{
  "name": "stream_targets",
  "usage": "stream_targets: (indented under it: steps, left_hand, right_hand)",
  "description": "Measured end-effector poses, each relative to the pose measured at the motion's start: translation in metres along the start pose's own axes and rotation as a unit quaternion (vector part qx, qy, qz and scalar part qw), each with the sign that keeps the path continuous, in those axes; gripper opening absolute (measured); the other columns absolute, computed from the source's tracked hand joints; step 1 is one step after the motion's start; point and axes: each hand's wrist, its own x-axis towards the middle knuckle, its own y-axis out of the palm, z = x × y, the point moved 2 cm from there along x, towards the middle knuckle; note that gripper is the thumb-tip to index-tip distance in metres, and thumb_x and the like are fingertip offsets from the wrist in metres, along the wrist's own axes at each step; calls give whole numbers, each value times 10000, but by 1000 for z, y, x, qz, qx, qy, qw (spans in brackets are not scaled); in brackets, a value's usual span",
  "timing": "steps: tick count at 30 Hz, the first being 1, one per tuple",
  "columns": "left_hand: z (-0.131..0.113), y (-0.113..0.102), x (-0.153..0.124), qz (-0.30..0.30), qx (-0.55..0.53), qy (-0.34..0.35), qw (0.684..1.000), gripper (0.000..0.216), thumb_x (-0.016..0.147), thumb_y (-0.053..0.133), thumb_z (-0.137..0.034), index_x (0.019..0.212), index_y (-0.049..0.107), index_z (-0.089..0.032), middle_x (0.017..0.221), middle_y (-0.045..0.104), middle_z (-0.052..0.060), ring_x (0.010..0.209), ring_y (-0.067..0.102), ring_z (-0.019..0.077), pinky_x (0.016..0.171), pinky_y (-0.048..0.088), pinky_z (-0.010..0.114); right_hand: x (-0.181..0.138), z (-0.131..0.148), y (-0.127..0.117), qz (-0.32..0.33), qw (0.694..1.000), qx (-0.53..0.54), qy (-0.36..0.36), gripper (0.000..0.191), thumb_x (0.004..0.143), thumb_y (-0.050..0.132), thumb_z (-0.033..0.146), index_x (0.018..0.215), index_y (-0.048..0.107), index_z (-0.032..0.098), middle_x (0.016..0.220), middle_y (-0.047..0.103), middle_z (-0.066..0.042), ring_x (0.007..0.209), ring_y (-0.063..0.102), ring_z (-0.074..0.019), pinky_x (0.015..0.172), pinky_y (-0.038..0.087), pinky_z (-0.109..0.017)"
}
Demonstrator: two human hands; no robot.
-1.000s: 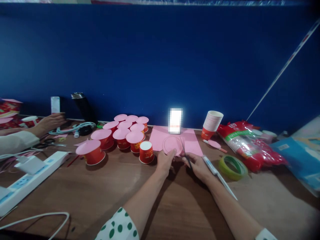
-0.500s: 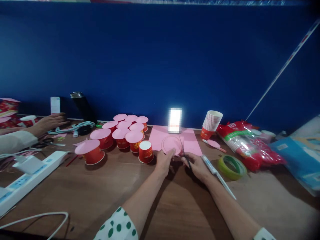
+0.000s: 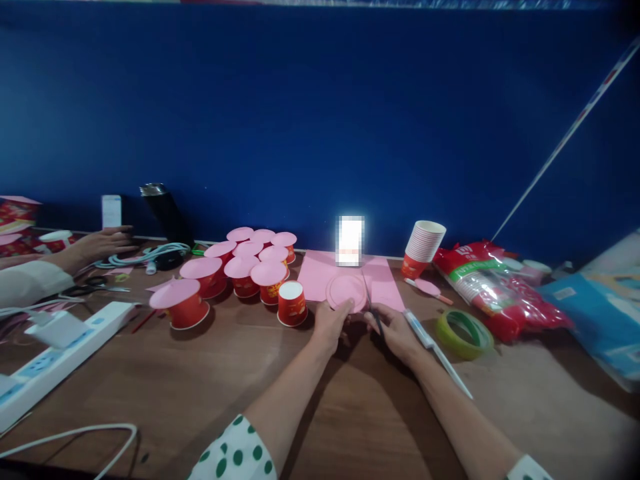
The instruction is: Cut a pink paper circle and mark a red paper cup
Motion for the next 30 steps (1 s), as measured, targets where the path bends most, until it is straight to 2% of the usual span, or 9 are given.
stream_targets:
  steps: [9, 18, 30]
  left_hand:
    - [5, -1, 3, 7, -2, 7, 1000, 303, 611, 694, -377, 646, 625, -84, 468, 519, -1, 409, 436, 76, 400, 344, 200]
    - [6, 0, 4, 8, -23, 0, 1000, 348, 601, 704, -386, 734, 649, -68, 514, 567, 21, 423, 463, 83, 402, 369, 199]
    - [4, -1, 3, -3, -23, 1, 1000, 320, 602, 705, -363, 725, 647, -73, 514, 567, 14, 429, 463, 77, 418, 375, 197]
  right_hand:
    - [-1, 3, 0, -16, 1000, -2, 2, 317, 707, 615, 400, 895, 626, 145, 580, 509, 31, 531, 431, -97, 477, 343, -208]
    - [-1, 4, 0, -21, 1000, -11, 5, 356, 717, 592, 437, 928, 640, 153, 544, 505, 29, 496, 421, -98, 441, 336, -203]
    - [0, -2, -2, -15, 1000, 3, 13, 339, 703, 621, 404, 935, 643, 157, 539, 509, 36, 481, 413, -92, 453, 343, -207]
